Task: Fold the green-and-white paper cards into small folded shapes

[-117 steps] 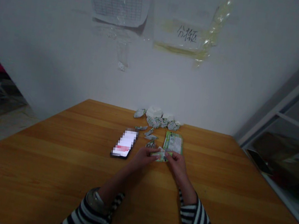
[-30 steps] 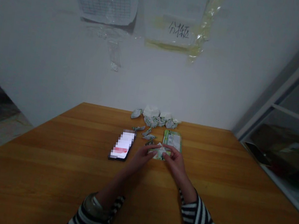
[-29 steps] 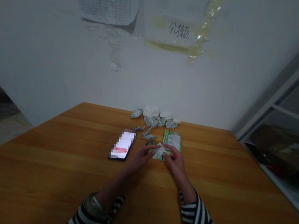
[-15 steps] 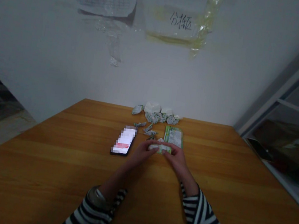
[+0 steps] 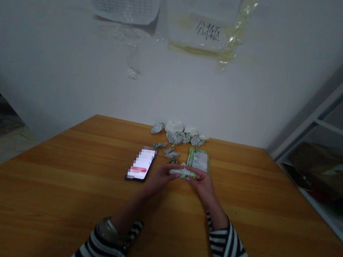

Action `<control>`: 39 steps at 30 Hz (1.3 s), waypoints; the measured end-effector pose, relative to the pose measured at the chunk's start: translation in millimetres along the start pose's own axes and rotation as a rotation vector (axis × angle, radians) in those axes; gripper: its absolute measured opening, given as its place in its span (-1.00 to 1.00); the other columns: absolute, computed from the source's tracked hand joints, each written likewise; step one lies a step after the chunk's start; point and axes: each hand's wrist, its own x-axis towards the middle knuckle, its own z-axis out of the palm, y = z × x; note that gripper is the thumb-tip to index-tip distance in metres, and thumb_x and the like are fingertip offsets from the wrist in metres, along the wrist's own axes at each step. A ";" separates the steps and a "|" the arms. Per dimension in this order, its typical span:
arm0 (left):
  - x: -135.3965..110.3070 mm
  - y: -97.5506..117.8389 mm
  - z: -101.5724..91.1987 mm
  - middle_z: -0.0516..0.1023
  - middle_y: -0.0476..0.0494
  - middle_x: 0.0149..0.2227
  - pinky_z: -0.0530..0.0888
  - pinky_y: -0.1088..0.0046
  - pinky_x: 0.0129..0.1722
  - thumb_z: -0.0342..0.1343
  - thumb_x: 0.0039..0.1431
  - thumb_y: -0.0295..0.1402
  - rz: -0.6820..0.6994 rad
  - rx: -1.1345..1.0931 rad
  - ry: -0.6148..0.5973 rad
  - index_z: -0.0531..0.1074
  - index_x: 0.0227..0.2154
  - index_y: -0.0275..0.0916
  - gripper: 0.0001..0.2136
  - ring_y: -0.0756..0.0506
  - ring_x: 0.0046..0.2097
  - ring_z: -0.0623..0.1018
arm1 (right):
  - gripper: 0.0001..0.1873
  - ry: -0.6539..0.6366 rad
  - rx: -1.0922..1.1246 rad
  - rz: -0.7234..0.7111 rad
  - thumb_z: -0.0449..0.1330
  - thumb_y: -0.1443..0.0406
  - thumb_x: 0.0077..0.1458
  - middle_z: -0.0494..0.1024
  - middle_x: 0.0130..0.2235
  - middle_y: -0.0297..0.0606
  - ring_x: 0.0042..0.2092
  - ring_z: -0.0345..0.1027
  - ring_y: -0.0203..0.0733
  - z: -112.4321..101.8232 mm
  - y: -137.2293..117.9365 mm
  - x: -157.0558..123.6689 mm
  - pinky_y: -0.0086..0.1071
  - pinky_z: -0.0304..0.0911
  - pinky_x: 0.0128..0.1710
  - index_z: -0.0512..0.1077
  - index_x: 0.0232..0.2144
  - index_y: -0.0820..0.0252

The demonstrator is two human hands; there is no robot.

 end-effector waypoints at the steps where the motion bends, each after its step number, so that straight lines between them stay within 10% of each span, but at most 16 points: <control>1: -0.1 0.4 0.3 0.59 -0.26 -0.09 0.39 0.12 0.02 0.28 -0.01 -0.25 -0.004 -0.006 0.001 0.54 -0.12 -0.24 -0.64 -0.27 -0.01 0.52 | -0.55 0.005 0.008 0.004 0.41 0.26 -0.24 0.64 -0.20 -0.18 -0.25 0.52 -0.10 0.2 -1.2 -0.3 -0.25 0.39 -0.19 0.57 -0.19 0.16; 16: -4.8 2.2 2.6 0.24 -0.16 0.25 0.21 0.02 0.18 0.25 0.02 -0.33 0.299 0.556 0.133 0.55 -0.14 -0.06 -0.72 -0.30 0.24 0.25 | -0.69 0.050 -0.074 -0.032 0.36 0.27 -0.20 0.66 -0.34 -0.22 -0.37 0.49 -0.16 3.6 2.0 -0.9 -0.33 0.38 -0.33 0.59 -0.29 0.18; 22: -5.8 -1.9 1.2 0.62 -0.17 -0.36 0.37 0.19 -0.01 0.20 0.08 -0.22 0.234 0.600 0.053 0.60 -0.29 -0.10 -0.83 -0.21 -0.23 0.56 | -0.80 0.135 -0.238 -0.095 0.33 0.22 -0.13 0.65 -0.36 -0.21 -0.35 0.50 -0.11 3.4 5.2 -2.7 -0.27 0.39 -0.30 0.60 -0.38 0.17; 30: -5.9 -2.9 1.9 0.62 -0.15 -0.17 0.42 0.28 -0.13 0.22 0.05 -0.22 0.232 0.641 -0.058 0.52 -0.09 -0.07 -0.67 -0.24 -0.15 0.56 | -0.70 0.091 -0.138 -0.025 0.35 0.10 -0.15 0.59 -0.50 -0.25 -0.49 0.43 -0.19 -2.1 11.1 2.0 -0.37 0.33 -0.48 0.54 -0.44 0.22; 39: -1.0 -12.3 8.1 0.57 -0.13 -0.49 0.45 0.35 -0.37 0.23 0.00 -0.19 -0.019 0.195 0.077 0.58 -0.33 -0.28 -0.74 -0.14 -0.43 0.54 | -0.72 0.032 -0.173 -0.062 0.38 0.15 -0.17 0.46 -0.53 -0.39 -0.48 0.29 -0.31 8.3 5.7 -3.1 -0.48 0.17 -0.47 0.41 -0.52 0.21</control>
